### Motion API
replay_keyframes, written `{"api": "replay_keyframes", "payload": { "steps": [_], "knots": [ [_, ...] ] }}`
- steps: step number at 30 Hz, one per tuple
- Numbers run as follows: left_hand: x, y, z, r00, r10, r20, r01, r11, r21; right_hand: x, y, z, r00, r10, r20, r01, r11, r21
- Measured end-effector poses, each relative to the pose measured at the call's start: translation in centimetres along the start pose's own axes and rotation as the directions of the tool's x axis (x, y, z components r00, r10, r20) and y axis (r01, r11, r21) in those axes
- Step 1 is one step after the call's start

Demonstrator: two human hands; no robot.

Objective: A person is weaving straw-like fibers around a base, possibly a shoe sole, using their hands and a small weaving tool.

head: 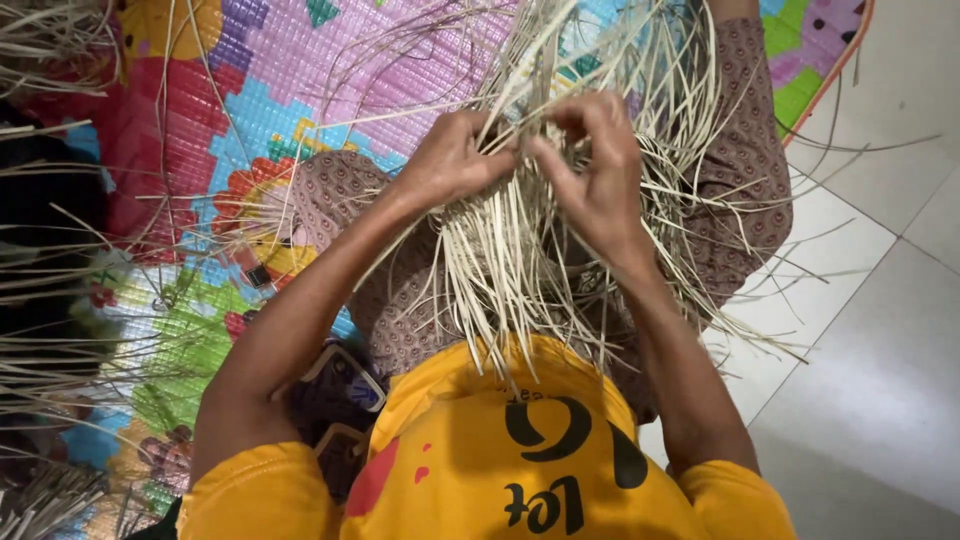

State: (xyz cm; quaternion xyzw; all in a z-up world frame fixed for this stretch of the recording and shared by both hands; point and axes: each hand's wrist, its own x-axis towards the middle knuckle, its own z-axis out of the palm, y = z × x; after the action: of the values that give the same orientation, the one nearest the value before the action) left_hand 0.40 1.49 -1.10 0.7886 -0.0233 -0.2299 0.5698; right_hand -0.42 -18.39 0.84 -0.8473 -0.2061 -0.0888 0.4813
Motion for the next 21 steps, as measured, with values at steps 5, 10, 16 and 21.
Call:
{"api": "replay_keyframes", "payload": {
  "steps": [5, 10, 16, 21],
  "knots": [
    [-1.4, 1.5, -0.3, 0.994, 0.11, 0.004, -0.11, 0.993, 0.041, -3.8, 1.9, 0.2, 0.996, -0.052, 0.077, 0.071, 0.958, -0.278],
    [-1.1, 1.4, -0.5, 0.993, 0.111, 0.031, -0.113, 0.992, 0.061, -4.7, 4.0, 1.4, 0.985, -0.174, 0.017, 0.169, 0.921, -0.351],
    [-1.2, 1.1, -0.5, 0.993, 0.114, 0.038, -0.114, 0.993, -0.011, -6.3, 4.6, 3.6, 0.971, -0.24, -0.01, 0.215, 0.887, -0.41],
    [-0.7, -0.4, -1.3, 0.996, -0.02, 0.092, 0.027, 0.997, -0.072, -7.2, 6.3, 5.6, 0.964, -0.263, -0.024, 0.239, 0.909, -0.341]
  ]
}}
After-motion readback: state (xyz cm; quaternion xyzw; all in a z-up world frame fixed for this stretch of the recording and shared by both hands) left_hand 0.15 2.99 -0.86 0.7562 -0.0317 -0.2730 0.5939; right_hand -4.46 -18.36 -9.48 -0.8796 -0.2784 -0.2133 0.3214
